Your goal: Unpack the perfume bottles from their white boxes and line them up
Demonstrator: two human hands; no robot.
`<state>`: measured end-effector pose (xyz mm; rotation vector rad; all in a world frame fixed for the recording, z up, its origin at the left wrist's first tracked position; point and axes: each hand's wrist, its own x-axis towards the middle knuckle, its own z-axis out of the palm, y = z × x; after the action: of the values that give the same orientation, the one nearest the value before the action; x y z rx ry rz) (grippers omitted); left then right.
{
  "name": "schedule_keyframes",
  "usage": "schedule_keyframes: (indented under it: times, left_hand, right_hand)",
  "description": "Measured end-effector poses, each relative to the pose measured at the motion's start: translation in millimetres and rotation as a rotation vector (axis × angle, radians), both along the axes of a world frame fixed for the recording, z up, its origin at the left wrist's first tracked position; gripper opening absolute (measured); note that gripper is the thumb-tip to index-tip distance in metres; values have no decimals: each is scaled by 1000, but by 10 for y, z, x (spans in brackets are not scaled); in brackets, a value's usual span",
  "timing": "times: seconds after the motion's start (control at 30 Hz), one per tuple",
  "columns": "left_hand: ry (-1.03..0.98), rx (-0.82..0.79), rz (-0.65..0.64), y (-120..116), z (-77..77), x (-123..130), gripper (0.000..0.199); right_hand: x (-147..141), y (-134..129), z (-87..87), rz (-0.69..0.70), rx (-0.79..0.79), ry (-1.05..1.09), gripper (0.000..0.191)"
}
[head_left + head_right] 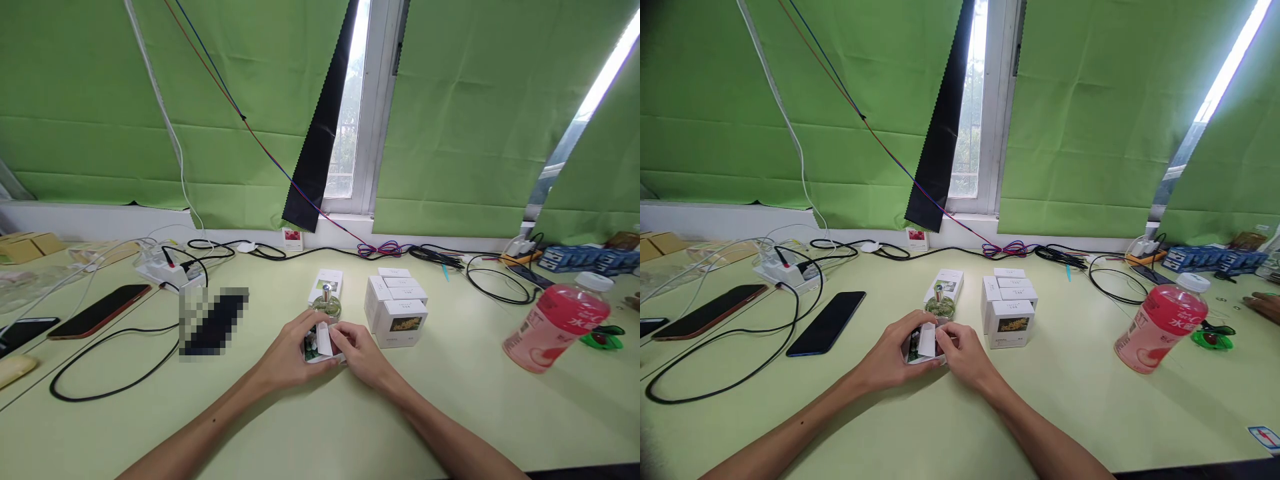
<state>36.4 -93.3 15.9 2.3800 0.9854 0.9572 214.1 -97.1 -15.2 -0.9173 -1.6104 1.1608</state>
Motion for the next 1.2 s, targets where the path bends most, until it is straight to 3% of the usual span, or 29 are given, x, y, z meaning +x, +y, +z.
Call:
schedule_keyframes:
  times: [0.6,0.8,0.97,1.2]
  left_hand:
    - [-25,10,-8,-13,24,9,42]
    - [-32,0,16,-1,1,11,45]
    - [-73,25,17,11,-49,10,49]
    - [-126,-11,-3,4,-102,11,53]
  right_hand:
    - [-24,-2,30,-60,-33,4,41]
    - [-22,-5,50,-205,-8,38,46]
    - [-2,19,39,-326,-1,90,37]
    - [6,24,43,-380,-25,76,34]
